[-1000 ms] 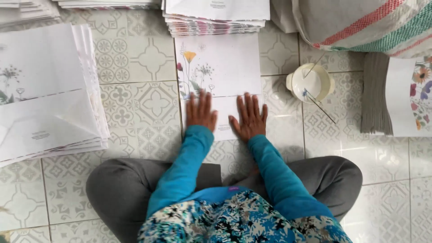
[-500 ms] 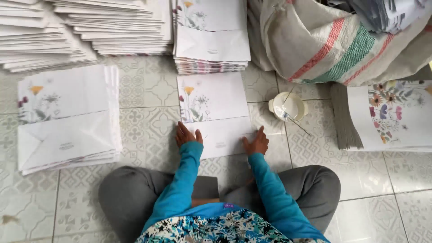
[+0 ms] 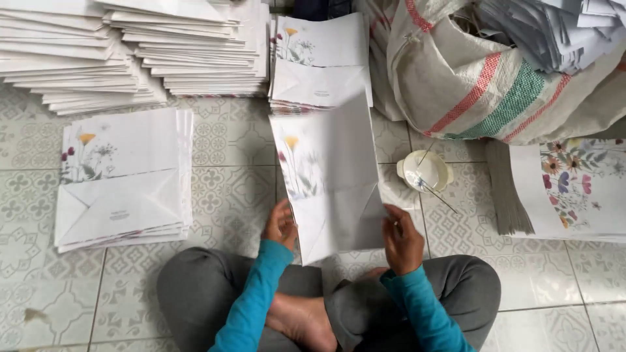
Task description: Manually assembling envelopes by applying glue to paper sheets and folding them.
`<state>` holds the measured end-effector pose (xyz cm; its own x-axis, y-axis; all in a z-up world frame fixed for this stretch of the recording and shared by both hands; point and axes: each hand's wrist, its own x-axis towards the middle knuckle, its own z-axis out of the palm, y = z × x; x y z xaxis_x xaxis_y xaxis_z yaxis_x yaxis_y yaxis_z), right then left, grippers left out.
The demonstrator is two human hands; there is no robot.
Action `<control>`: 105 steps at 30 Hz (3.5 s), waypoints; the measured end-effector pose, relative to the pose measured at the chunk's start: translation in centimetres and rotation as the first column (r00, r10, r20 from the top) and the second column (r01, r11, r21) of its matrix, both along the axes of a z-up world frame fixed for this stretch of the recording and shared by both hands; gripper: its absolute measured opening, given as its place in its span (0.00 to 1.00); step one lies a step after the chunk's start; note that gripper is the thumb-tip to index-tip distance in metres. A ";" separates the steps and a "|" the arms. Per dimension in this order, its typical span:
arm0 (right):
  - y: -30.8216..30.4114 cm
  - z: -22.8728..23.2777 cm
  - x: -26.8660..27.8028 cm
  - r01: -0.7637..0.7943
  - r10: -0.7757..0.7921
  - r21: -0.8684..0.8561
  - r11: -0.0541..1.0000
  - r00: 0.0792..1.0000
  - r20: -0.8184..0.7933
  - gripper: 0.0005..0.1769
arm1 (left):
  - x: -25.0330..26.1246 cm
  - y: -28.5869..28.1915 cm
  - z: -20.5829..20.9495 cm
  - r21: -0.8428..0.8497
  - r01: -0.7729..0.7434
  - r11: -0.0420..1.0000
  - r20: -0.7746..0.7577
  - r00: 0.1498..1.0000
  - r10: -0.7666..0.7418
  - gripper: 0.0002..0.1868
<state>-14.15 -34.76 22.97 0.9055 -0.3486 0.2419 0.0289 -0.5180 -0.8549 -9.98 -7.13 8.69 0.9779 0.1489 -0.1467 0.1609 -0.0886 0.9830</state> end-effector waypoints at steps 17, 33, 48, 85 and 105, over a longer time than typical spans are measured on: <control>-2.0 -16.0 44.9 -0.032 -0.008 -0.493 0.869 0.997 -0.078 0.28 | 46.0 -0.1 -8.0 0.852 -0.187 0.489 0.236 0.971 -0.039 0.49; -4.3 -14.7 44.0 -0.493 0.252 -0.445 0.748 0.830 -0.498 0.73 | 39.7 4.4 -3.7 0.618 0.198 0.761 0.016 0.964 -0.264 0.47; 18.9 -8.8 33.2 -0.663 0.701 -0.354 0.660 0.713 -0.028 0.36 | 9.3 19.3 -0.5 0.684 -0.244 0.688 0.185 0.970 0.161 0.31; -2.1 -15.2 4.2 -0.226 0.142 -0.098 0.969 0.839 -0.525 0.29 | 4.9 5.0 -9.4 0.681 0.414 0.604 -0.382 0.905 -0.188 0.14; -4.6 -15.0 6.4 -0.661 0.503 -0.183 0.728 0.696 -0.512 0.26 | 2.1 4.1 -1.6 0.735 0.623 0.266 -0.229 0.598 -0.768 0.26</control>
